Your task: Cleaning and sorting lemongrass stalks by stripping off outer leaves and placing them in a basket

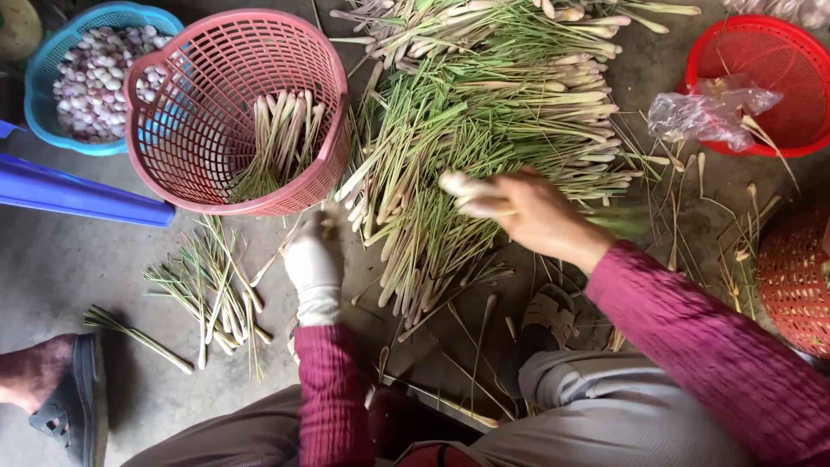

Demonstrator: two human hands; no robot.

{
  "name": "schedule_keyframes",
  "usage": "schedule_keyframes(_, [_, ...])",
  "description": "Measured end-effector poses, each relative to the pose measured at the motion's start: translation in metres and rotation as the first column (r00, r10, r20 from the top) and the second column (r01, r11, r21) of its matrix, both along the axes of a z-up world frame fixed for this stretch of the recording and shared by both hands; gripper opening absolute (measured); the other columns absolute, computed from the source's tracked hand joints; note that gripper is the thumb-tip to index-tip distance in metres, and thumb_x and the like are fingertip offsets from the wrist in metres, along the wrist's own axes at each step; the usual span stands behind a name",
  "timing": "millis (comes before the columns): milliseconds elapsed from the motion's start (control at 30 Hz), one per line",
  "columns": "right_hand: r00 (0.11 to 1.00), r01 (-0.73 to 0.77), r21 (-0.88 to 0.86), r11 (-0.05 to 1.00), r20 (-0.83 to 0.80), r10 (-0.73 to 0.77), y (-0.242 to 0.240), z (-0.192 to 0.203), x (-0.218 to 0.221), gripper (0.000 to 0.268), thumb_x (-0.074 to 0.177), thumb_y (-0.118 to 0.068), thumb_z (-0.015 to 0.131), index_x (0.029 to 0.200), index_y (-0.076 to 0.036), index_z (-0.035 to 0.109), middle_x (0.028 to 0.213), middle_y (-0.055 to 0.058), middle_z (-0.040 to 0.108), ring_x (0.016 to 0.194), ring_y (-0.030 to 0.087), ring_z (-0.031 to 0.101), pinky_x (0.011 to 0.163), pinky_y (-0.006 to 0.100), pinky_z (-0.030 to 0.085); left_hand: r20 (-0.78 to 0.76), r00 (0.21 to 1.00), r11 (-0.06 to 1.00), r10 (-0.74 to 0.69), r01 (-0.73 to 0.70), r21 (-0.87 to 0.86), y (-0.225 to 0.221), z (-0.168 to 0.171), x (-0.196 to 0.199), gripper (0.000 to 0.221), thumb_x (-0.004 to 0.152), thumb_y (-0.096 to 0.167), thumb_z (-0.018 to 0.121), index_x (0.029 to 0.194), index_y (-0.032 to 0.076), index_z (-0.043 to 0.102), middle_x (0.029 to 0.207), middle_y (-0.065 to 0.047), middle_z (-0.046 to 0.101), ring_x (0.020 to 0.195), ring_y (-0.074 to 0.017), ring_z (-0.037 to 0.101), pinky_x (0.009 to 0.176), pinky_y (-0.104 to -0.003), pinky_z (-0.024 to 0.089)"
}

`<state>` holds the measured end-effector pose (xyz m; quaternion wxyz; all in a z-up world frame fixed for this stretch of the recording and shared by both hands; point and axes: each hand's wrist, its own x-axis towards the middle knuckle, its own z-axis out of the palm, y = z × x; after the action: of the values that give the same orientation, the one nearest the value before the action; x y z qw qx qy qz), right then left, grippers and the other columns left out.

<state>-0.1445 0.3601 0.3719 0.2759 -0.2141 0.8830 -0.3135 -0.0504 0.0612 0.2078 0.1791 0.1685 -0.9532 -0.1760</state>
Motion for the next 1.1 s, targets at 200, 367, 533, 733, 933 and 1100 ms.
schedule_keyframes(200, [0.973,0.056,-0.18,0.982,-0.211,-0.094,0.009,-0.018,0.005,0.018,0.102,-0.01,0.054,0.115,0.001,0.058,0.092,0.02,0.07,0.085,0.034,0.072,0.082,0.045,0.057,0.318,0.921,0.894,0.227,-0.068,-0.442,-0.005,-0.219,0.03,0.036,0.073,0.05,0.081,0.09,0.018,0.077,0.079,-0.006,0.069,0.075,-0.0299,0.067,0.06,-0.047,0.052])
schedule_keyframes(367, [0.941,-0.118,-0.167,0.979,-0.334,0.057,-0.005,-0.022,0.01,0.018,0.095,-0.009,0.065,0.11,0.0,0.059,0.088,0.018,0.067,0.076,0.032,0.071,0.074,0.042,0.06,0.617,0.785,0.993,0.049,-0.104,0.054,0.054,-0.18,0.052,0.015,0.071,0.014,0.075,0.085,0.015,0.07,0.072,-0.002,0.074,0.075,-0.03,0.077,0.065,-0.047,0.062])
schedule_keyframes(533, [0.958,-0.162,-0.173,0.971,-0.266,0.112,-0.016,-0.033,0.022,0.009,0.092,-0.005,0.066,0.099,0.0,0.065,0.084,0.014,0.069,0.078,0.029,0.071,0.079,0.038,0.059,0.012,0.988,0.987,-0.151,0.151,-0.053,0.023,-0.112,0.013,0.025,0.076,0.016,0.074,0.101,0.015,0.071,0.059,-0.01,0.062,0.059,-0.0343,0.068,0.056,-0.047,0.055])
schedule_keyframes(733, [0.956,-0.201,-0.46,0.865,-0.285,0.07,-0.036,-0.018,0.024,0.017,0.086,0.001,0.066,0.102,0.005,0.068,0.084,0.014,0.066,0.081,0.029,0.069,0.082,0.037,0.056,-0.292,0.933,0.737,-0.209,0.346,0.581,0.035,0.1,0.004,0.024,0.087,0.011,0.078,0.11,0.016,0.075,0.087,-0.011,0.078,0.073,-0.0223,0.072,0.074,-0.034,0.059])
schedule_keyframes(933, [0.994,0.023,-0.373,0.927,0.108,0.019,-0.027,-0.04,0.017,0.024,0.089,-0.016,0.073,0.107,0.0,0.069,0.101,0.018,0.072,0.098,0.031,0.069,0.091,0.043,0.052,-0.421,0.869,0.505,-0.261,0.495,0.707,0.064,0.126,0.017,0.025,0.091,0.009,0.075,0.116,0.008,0.071,0.093,-0.013,0.079,0.085,-0.0209,0.075,0.084,-0.036,0.061])
schedule_keyframes(1100, [0.97,0.083,-0.391,0.917,0.241,0.015,-0.027,-0.037,0.018,0.038,0.089,-0.019,0.075,0.12,0.002,0.066,0.121,0.024,0.069,0.114,0.038,0.066,0.097,0.049,0.049,-0.425,0.881,0.472,-0.207,0.471,0.745,0.078,0.114,0.015,0.029,0.096,0.009,0.07,0.124,0.003,0.066,0.092,-0.015,0.078,0.084,-0.0203,0.074,0.087,-0.039,0.059])
